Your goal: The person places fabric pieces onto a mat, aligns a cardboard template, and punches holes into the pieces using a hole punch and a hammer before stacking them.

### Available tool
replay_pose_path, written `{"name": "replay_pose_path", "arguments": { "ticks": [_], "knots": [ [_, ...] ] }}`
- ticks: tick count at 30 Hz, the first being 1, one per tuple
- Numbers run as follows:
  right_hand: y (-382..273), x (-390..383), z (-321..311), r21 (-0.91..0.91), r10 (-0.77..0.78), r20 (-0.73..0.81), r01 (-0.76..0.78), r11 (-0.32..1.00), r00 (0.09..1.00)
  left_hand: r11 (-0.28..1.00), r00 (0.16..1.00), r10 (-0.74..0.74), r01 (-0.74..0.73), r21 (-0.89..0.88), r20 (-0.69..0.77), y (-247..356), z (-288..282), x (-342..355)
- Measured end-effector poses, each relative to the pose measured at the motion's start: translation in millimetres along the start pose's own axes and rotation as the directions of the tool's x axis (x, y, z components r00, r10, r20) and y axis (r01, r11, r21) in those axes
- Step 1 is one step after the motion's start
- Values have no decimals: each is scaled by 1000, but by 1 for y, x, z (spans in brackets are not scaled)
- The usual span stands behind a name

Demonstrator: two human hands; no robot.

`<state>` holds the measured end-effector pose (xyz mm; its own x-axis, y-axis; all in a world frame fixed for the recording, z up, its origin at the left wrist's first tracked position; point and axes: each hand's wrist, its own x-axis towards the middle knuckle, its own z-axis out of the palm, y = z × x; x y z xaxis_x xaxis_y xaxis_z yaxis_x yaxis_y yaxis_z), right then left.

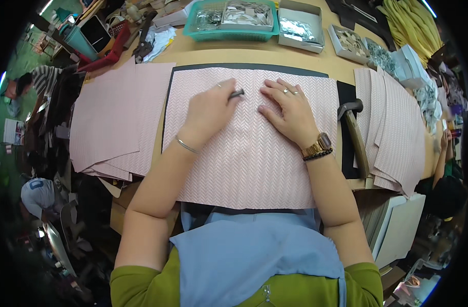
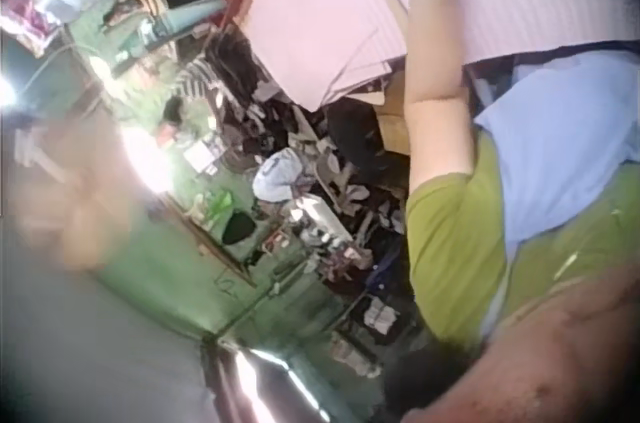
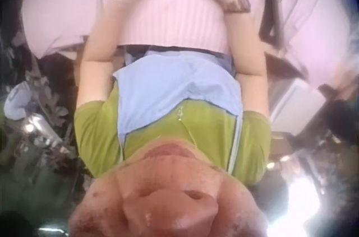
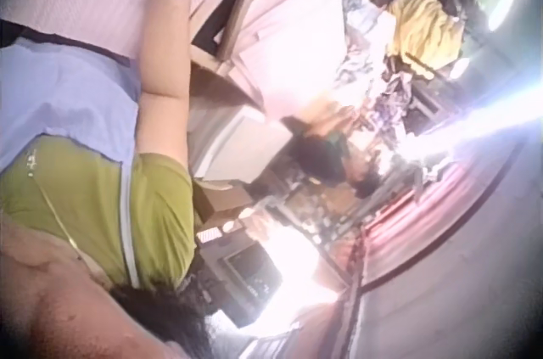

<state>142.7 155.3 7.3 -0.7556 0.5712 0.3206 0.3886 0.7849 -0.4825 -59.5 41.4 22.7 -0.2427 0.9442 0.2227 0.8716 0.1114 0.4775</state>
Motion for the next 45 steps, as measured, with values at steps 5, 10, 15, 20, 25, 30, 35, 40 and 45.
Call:
{"name": "replay_pose_path", "arguments": {
  "ticks": [5, 10, 15, 20, 25, 30, 35, 40, 45],
  "knots": [
    [-7, 1, -2, -76, 2, 18, -1, 997, 1000, 928, 988, -113, 67, -366, -107, -23, -3, 42],
    [-7, 0, -1, -87, 6, 19, -5, 996, 1000, 440, 982, -177, 21, -898, -64, -17, 32, 66],
    [-2, 0, 0, -57, -12, -2, 12, 998, 1000, 435, 973, -182, -51, -899, -143, -8, 43, 57],
    [-1, -1, 0, -61, -19, -6, 19, 998, 1000, 462, 969, -183, -63, -885, -164, -6, 48, 55],
    [0, -2, 3, -70, -24, -24, 22, 997, 999, 485, 963, -187, -80, -871, -193, -7, 50, 55],
    [0, -2, 3, -85, -37, -28, 35, 996, 999, 569, 964, -189, -47, -821, -186, -4, 49, 54],
    [0, -3, 5, -63, -36, -37, 34, 997, 999, 601, 964, -179, -49, -798, -194, -4, 49, 52],
    [1, -3, 4, -63, -34, -36, 32, 998, 999, 644, 960, -169, -63, -762, -222, 1, 48, 52],
    [0, -7, -4, -69, -59, -34, 57, 996, 998, 746, 951, -115, -108, -657, -287, 5, 51, 53]
  ]
}}
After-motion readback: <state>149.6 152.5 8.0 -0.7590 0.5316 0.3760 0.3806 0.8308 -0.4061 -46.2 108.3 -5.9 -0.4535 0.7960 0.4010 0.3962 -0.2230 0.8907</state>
